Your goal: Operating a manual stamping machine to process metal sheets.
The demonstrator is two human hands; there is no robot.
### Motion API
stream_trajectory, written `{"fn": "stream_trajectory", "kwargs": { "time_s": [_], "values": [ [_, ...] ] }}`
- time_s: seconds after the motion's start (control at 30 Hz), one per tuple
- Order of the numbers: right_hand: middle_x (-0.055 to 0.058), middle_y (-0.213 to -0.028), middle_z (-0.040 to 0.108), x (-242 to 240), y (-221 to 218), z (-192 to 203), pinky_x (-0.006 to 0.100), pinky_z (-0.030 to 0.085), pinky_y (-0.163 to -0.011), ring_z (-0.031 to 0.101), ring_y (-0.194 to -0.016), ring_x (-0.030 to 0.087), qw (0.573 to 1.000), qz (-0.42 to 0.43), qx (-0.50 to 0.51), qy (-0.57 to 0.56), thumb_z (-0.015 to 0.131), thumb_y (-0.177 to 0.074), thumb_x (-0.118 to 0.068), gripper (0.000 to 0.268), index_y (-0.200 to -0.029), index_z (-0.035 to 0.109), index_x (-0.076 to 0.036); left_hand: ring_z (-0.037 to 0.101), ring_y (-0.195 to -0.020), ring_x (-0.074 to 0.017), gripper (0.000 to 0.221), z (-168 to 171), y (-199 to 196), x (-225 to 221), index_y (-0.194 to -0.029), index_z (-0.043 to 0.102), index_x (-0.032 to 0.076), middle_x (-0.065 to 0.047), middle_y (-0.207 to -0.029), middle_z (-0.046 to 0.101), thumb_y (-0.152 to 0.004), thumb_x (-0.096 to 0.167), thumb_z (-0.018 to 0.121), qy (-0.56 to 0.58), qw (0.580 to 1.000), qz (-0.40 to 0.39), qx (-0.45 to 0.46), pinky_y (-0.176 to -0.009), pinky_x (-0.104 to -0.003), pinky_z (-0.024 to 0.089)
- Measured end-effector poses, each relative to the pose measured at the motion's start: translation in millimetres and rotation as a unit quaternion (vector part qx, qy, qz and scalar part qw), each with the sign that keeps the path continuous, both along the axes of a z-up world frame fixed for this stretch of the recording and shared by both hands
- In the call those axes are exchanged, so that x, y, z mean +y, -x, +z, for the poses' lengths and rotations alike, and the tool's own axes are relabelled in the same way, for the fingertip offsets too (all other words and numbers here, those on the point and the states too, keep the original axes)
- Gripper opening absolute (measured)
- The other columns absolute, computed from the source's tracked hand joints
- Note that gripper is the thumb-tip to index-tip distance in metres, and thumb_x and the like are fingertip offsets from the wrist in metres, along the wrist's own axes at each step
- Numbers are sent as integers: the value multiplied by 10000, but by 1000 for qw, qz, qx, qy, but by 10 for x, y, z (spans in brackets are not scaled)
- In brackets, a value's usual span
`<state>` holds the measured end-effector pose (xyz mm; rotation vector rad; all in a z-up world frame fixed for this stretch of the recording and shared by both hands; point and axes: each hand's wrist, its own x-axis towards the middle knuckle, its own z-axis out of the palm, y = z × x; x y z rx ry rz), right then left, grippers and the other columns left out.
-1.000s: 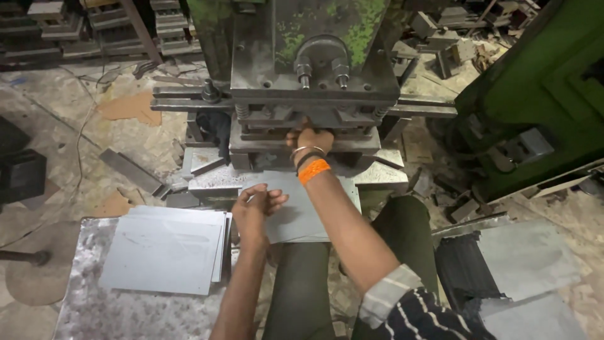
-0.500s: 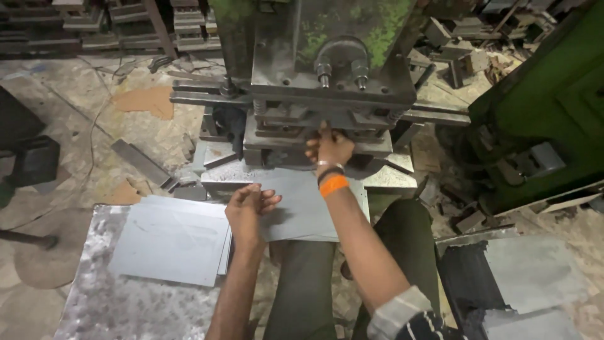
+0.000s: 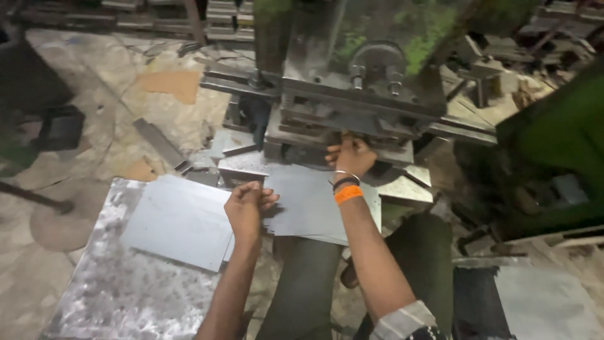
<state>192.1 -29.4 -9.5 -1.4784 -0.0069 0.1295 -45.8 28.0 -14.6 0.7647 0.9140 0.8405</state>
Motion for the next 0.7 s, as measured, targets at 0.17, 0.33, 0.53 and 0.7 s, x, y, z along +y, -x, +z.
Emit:
{"fn": "stream_trajectory", "kwargs": {
  "time_s": [0.17, 0.33, 0.53, 0.7],
  "values": [
    [192, -609, 711, 10, 68, 33, 313, 513, -305, 657, -370, 248, 1000, -14, -14, -1, 707, -885, -183, 166, -805, 678, -41, 737, -623, -260, 204, -8, 168, -78, -1109, 637, -64, -230, -788, 720, -1017, 114, 599, -44, 996, 68, 42, -567, -311, 621],
    [204, -596, 696, 20, 141, 134, 303, 500, -293, 640, -358, 252, 999, -28, -24, -20, 695, -886, -174, 173, -808, 662, -23, 682, -490, -202, 233, -592, 467, 269, -978, 692, 68, -145, -675, 701, -1077, 196, 524, -59, 977, 180, 99, -459, -260, 560],
    [191, -591, 698, 23, 156, 120, 308, 509, -288, 648, -362, 243, 999, -28, -34, -22, 708, -875, -173, 177, -800, 660, -19, 666, -456, -189, 250, -661, 853, 667, -944, 647, 111, -137, -649, 673, -1054, 299, 524, -87, 947, 290, 105, -417, -236, 527],
    [189, -623, 708, 15, 104, 122, 325, 503, -295, 646, -370, 238, 1000, -14, -6, -24, 689, -905, -174, 180, -803, 621, -43, 657, -459, -188, 185, -427, 714, 717, -931, 633, 103, -134, -646, 661, -1000, 229, 517, -93, 952, 277, 94, -435, -230, 530]
  ]
}}
